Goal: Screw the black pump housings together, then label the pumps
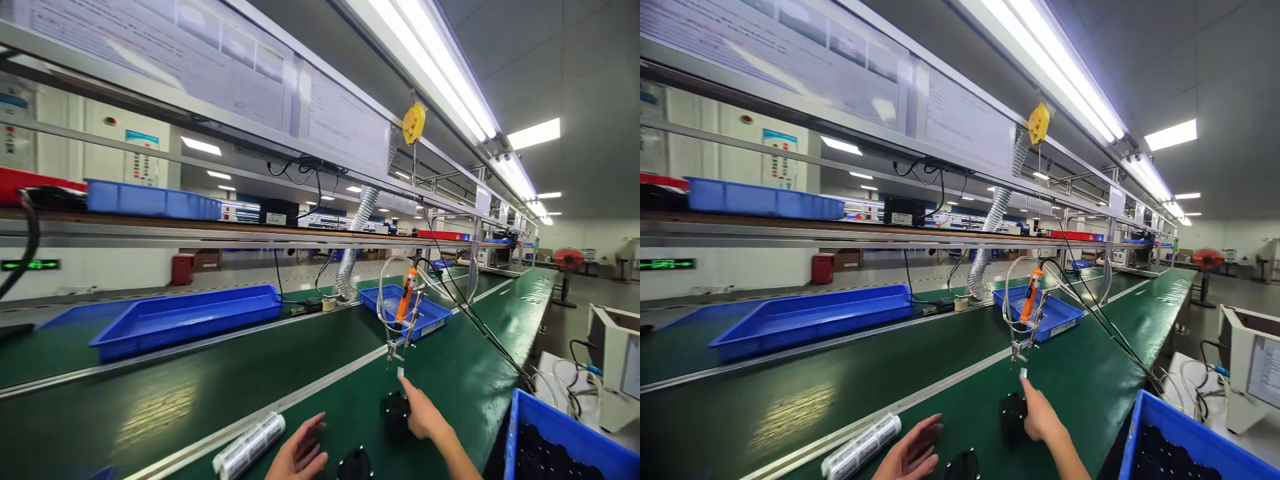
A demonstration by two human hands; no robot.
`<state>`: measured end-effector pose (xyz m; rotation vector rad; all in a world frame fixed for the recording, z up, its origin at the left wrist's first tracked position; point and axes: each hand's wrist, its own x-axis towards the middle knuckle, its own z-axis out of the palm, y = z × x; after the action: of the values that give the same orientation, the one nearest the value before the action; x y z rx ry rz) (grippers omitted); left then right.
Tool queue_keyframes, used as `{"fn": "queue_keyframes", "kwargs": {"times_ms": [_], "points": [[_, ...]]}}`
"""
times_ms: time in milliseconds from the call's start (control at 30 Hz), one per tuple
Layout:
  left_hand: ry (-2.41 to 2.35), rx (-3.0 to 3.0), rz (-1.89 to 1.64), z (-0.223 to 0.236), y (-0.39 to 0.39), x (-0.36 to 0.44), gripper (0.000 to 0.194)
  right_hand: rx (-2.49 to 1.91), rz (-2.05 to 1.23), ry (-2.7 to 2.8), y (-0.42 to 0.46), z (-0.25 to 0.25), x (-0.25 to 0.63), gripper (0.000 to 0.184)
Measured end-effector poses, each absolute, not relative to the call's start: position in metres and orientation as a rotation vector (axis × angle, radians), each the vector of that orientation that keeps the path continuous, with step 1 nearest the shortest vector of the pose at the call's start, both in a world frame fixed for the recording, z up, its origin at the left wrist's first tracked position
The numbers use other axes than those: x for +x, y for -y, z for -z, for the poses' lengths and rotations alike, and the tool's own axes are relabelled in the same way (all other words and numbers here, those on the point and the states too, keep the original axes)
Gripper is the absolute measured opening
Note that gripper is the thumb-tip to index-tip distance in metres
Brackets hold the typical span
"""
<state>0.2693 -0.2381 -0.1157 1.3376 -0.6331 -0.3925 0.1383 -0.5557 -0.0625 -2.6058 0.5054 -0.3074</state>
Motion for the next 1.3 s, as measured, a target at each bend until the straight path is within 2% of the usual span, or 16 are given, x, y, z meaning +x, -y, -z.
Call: {"fn": "queue_keyframes", "kwargs": {"times_ms": [233,300,433,533,567,600,733,867,1300], "points": [[0.930,1.566,0.181,0.115,0.227,0.283,0.098,-2.510,0.082,0.249,0.474,0.047,0.234,0.114],[0.887,1.614,0.117,0.110,0.227,0.284,0.094,-2.430,0.107,0.337,0.467,0.051,0.242,0.112],[0.823,1.697,0.027,0.093,0.226,0.284,0.080,-2.238,0.280,0.277,0.465,0.064,0.235,0.090],[0.862,1.685,0.055,0.087,0.226,0.285,0.066,-2.060,0.364,0.130,0.463,0.065,0.231,0.057],[0.828,1.669,0.081,0.087,0.227,0.286,0.064,-2.001,0.365,0.083,0.462,0.063,0.231,0.044],[0.767,1.646,0.112,0.088,0.228,0.287,0.064,-1.943,0.335,0.049,0.460,0.061,0.232,0.039],[0.558,1.529,0.213,0.093,0.230,0.296,0.073,-1.718,-0.032,0.013,0.451,0.050,0.229,0.054],[0.582,1.494,0.258,0.094,0.229,0.302,0.077,-1.562,-0.271,-0.010,0.442,0.047,0.227,0.062],[0.580,1.488,0.316,0.094,0.228,0.302,0.077,-1.586,-0.294,-0.086,0.429,0.057,0.232,0.050]]}}
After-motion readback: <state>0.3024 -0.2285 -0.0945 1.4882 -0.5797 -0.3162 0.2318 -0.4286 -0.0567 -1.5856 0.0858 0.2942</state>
